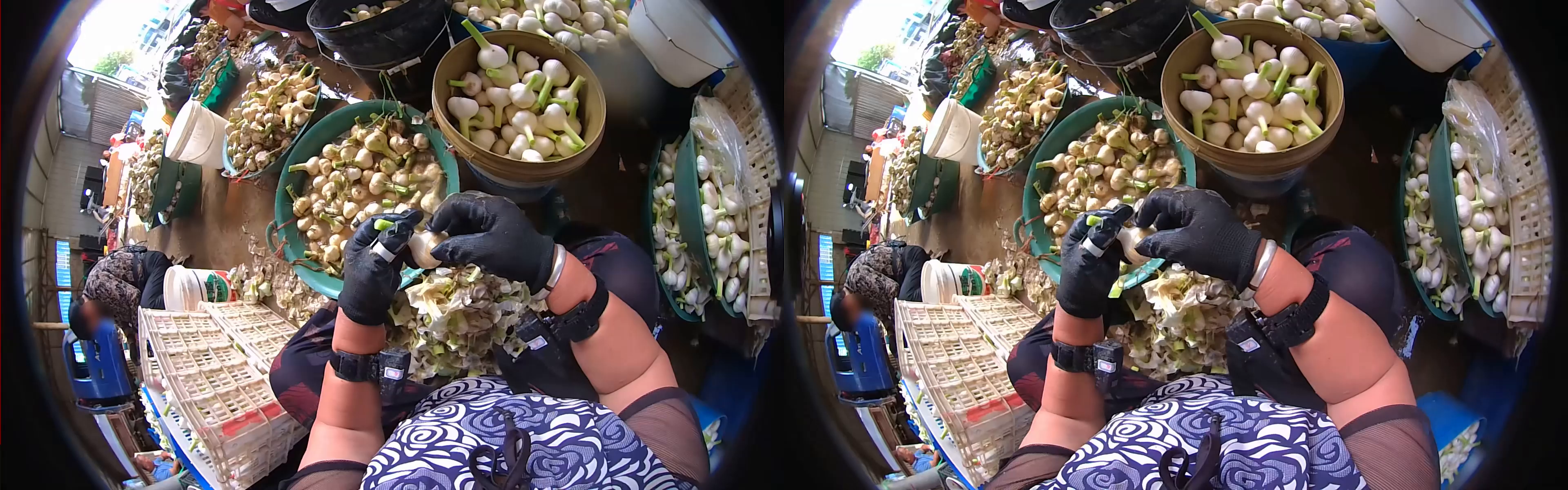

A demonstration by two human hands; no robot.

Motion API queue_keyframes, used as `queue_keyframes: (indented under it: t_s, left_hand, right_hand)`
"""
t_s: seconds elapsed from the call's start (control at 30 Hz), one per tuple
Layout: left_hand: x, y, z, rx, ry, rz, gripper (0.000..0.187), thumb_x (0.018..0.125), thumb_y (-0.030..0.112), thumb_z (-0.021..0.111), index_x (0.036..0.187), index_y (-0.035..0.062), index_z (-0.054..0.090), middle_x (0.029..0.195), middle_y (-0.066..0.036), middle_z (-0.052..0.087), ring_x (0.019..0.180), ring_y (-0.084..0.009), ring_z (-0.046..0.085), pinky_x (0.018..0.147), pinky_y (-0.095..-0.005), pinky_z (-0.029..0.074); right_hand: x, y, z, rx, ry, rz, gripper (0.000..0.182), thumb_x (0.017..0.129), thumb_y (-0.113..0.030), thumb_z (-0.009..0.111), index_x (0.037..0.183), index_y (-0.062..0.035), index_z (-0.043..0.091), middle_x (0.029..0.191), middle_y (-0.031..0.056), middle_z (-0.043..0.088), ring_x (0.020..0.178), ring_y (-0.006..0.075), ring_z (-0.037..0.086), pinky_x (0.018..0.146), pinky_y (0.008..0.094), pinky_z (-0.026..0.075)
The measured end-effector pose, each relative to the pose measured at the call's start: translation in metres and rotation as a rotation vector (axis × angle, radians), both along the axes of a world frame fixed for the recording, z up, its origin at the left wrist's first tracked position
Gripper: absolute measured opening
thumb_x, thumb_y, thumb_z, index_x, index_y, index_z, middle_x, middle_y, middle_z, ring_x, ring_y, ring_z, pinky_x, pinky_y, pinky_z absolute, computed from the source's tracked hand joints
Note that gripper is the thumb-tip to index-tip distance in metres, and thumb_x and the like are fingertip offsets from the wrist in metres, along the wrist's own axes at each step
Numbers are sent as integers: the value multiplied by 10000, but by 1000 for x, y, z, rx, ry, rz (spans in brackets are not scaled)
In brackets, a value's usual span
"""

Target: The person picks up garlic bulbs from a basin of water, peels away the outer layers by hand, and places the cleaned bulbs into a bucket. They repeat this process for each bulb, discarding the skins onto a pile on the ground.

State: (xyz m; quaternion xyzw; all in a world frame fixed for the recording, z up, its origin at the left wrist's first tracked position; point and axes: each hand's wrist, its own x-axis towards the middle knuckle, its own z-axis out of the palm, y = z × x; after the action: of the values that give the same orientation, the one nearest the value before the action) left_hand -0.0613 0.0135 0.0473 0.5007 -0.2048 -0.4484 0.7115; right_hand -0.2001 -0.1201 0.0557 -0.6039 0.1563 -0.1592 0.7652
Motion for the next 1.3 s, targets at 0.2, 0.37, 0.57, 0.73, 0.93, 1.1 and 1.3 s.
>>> queue_keyframes:
  t_s: [0.2, 0.37, 0.57, 0.73, 0.93, 1.1, 1.3]
  left_hand:
    - [2, -3, 4, 120, -126, -122, 218, 830, 105, 613, 1003, -27, 617, 960, -95, 643, 828, -155, 612, 732, -274, 506]
    - [0, -2, 4, -17, 170, 102, 261, 863, 152, 594, 1066, -12, 579, 992, -86, 612, 868, -187, 610, 756, -305, 514]
    - [9, 3, -13, -63, 131, 116, 281, 884, 194, 580, 1086, -1, 575, 1023, -74, 596, 888, -187, 594, 750, -323, 509]
    - [5, -8, -21, 26, 14, 103, 250, 881, 156, 579, 1069, -9, 592, 929, -71, 611, 802, -172, 612, 678, -309, 523]
    - [86, -62, 20, -153, -37, -25, 276, 901, 137, 536, 1143, 4, 538, 1037, -108, 610, 900, -184, 610, 758, -310, 528]
    - [99, -83, 45, -211, -181, -21, 347, 916, 134, 514, 1234, -2, 486, 1024, -99, 611, 875, -184, 618, 789, -315, 523]
    - [83, 11, -178, 947, -1188, -473, 370, 781, 230, 636, 1135, 123, 620, 1055, -121, 645, 961, -268, 618, 863, -378, 473]
  right_hand:
    - [-1, -11, -11, -252, 25, 222, 150, 714, -105, 661, 794, -9, 578, 680, 91, 593, 623, 153, 555, 612, 295, 455]
    - [-4, -1, 5, -558, 125, 185, 165, 720, -148, 613, 779, -7, 549, 687, 191, 567, 645, 339, 566, 604, 391, 443]
    - [-8, 4, -19, -711, 137, 24, 127, 698, -122, 563, 735, 0, 576, 705, 205, 579, 716, 371, 582, 658, 444, 462]
    - [-15, -3, -14, -818, 391, 284, 284, 682, -268, 599, 790, -8, 639, 758, 232, 608, 756, 384, 605, 708, 438, 487]
    - [-13, -6, 0, -630, 458, 138, 280, 652, -294, 643, 718, -22, 630, 715, 212, 609, 720, 374, 606, 684, 438, 482]
    - [-12, -21, 0, -538, 383, -189, 254, 715, -243, 593, 600, -17, 579, 558, 174, 547, 537, 294, 568, 574, 386, 454]
    - [-12, -17, -6, -651, 452, -194, 206, 761, -217, 583, 724, -15, 585, 661, 181, 564, 670, 358, 572, 633, 432, 448]
